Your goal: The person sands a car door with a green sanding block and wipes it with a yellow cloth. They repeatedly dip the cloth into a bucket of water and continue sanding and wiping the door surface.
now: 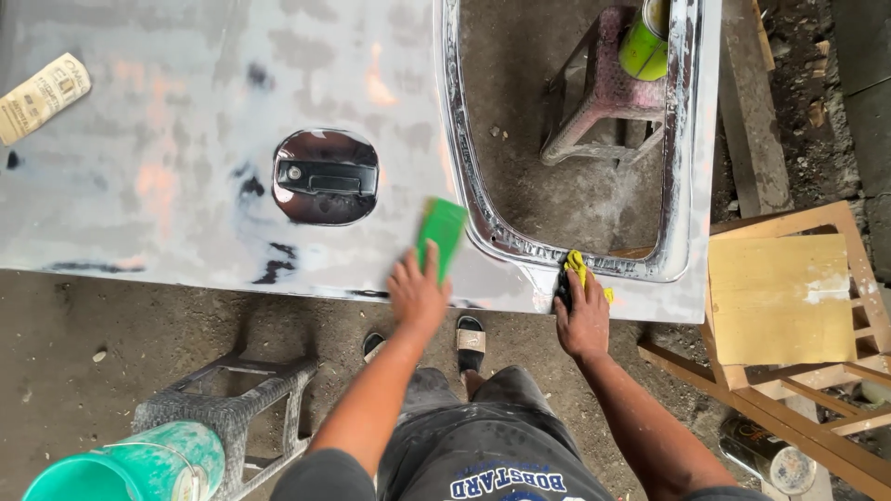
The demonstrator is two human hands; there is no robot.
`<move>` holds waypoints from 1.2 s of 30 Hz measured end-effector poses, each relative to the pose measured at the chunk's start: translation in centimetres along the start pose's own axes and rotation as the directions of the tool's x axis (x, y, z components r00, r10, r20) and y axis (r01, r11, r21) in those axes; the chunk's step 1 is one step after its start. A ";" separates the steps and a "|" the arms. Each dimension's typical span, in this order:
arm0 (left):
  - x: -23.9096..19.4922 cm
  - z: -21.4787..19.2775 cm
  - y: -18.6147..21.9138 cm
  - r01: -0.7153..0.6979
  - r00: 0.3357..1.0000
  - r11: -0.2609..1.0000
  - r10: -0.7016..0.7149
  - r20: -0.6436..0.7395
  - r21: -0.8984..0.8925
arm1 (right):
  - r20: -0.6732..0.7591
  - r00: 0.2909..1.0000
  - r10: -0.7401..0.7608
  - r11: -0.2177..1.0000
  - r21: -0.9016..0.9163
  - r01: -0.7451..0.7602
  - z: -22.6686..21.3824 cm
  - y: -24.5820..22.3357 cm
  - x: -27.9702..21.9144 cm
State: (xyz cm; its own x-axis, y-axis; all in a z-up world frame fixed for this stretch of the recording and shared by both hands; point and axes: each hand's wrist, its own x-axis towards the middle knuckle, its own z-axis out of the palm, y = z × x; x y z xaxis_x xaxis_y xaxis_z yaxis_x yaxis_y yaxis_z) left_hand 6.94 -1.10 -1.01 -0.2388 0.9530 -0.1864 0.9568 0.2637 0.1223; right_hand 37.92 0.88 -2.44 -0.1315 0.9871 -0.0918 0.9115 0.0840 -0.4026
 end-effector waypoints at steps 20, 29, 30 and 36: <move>-3.6 3.1 3.0 -0.375 0.919 0.926 0.378 0.113 -0.052 | -0.013 1.000 0.001 1.000 -0.016 -0.001 0.4 -0.1 0.2; 1.1 -0.6 -5.6 0.076 0.989 0.993 -0.086 -0.118 -0.090 | -0.038 0.999 0.003 1.000 0.008 -0.003 0.8 -0.1 0.1; 1.3 0.3 -5.6 0.122 0.976 0.986 -0.139 -0.166 -0.112 | -0.047 0.999 0.021 1.000 0.021 -0.020 1.0 -0.2 0.1; -4.4 0.9 5.3 -0.350 0.917 0.936 0.347 0.196 -0.018 | -0.096 0.995 0.020 0.999 0.049 -0.015 1.8 -0.1 0.2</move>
State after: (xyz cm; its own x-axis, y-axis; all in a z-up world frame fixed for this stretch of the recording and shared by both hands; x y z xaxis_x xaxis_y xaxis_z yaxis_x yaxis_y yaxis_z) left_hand 13.20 -4.02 -0.44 0.1454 0.9363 -0.3198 0.9767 -0.0843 0.1972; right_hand 37.11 0.81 -4.03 -0.0754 0.9971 -0.0122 0.8932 0.0621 -0.4453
